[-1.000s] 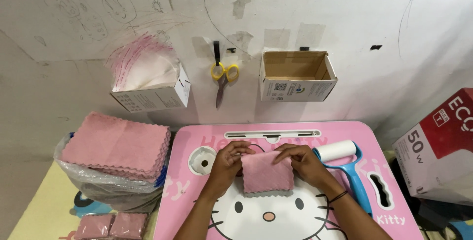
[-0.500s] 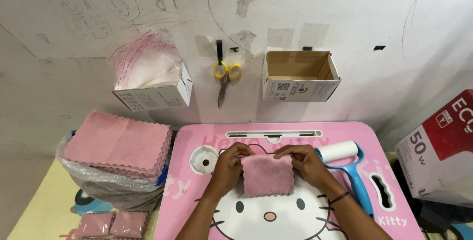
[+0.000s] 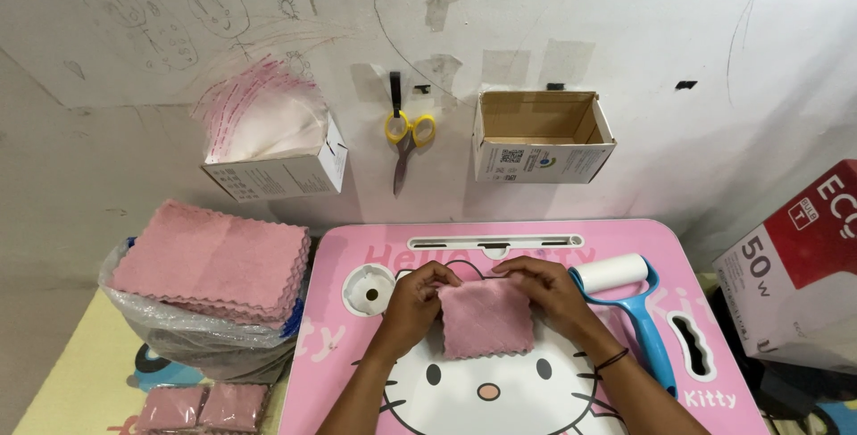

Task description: The person uses a lint roller to roll over small square cloths placed on a Hello Kitty cutting board. They handle pink and gray cloths one at a time, rolling each side and flipping them over before moving to the next.

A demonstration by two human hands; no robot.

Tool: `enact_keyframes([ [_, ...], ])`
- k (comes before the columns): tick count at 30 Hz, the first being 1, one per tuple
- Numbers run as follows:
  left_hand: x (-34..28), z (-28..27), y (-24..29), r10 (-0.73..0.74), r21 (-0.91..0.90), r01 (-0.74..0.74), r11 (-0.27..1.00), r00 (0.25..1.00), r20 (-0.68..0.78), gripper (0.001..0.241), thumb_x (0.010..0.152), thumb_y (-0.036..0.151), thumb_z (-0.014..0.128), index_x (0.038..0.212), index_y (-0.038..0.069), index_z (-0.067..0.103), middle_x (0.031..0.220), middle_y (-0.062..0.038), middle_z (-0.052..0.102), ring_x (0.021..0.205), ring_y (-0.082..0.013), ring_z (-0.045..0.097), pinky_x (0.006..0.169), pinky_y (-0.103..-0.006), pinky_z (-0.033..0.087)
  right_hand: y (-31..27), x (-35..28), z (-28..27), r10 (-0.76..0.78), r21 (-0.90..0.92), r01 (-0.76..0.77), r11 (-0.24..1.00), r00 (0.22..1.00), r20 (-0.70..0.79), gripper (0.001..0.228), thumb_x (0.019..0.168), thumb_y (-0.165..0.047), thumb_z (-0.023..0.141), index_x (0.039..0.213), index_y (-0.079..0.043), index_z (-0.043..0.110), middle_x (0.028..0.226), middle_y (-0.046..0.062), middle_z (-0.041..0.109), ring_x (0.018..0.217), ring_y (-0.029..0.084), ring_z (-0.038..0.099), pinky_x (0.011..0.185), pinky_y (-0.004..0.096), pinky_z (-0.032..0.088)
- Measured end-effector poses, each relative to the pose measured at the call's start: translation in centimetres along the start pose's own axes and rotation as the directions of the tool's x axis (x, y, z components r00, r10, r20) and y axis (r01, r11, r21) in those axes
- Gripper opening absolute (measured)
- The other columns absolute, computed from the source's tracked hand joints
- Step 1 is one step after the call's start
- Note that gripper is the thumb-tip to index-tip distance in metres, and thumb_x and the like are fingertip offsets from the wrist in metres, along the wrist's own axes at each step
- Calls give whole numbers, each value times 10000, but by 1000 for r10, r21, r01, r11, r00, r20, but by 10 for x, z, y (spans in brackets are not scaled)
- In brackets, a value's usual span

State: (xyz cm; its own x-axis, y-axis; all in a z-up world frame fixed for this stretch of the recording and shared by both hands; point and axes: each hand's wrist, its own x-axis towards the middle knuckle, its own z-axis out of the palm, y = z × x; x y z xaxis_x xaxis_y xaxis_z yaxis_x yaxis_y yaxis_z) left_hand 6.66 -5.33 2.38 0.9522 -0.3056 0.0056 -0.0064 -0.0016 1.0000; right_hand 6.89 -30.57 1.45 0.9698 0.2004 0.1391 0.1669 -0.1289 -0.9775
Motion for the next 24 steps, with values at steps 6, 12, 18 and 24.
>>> enact_keyframes([
  [6,0,2,3,63,-4,-63,998,998,-18,260,801,73,486,930,47,710,908,-69,739,902,-192,706,846,-295,537,14,-2,3,-37,-192,31,981,999,-25,236,892,-204,729,1080,-103,831,1017,28,828,833,142,700,681,246,502],
  [12,0,11,-15,322,582,-223,782,944,-71,201,928,188,526,995,135,709,812,10,736,811,-193,653,805,-362,517,13,-3,3,-179,-289,187,939,982,57,273,928,-265,656,1044,-88,829,898,28,835,595,104,608,525,241,429],
  [18,2,1,-14,327,605,-280,746,944,34,126,966,226,639,925,148,729,813,49,721,829,-184,537,866,-336,462,20,-3,5,-207,-386,206,899,978,40,243,925,-34,643,1067,-136,811,810,-16,806,563,86,544,556,249,445],
  [24,5,-1,-17,268,612,-249,751,961,63,115,960,253,625,940,201,725,792,73,683,862,-179,525,884,-327,439,11,0,8,-166,-428,167,888,985,39,249,968,-77,589,1095,-129,796,1060,11,841,1015,178,786,906,296,600],
])
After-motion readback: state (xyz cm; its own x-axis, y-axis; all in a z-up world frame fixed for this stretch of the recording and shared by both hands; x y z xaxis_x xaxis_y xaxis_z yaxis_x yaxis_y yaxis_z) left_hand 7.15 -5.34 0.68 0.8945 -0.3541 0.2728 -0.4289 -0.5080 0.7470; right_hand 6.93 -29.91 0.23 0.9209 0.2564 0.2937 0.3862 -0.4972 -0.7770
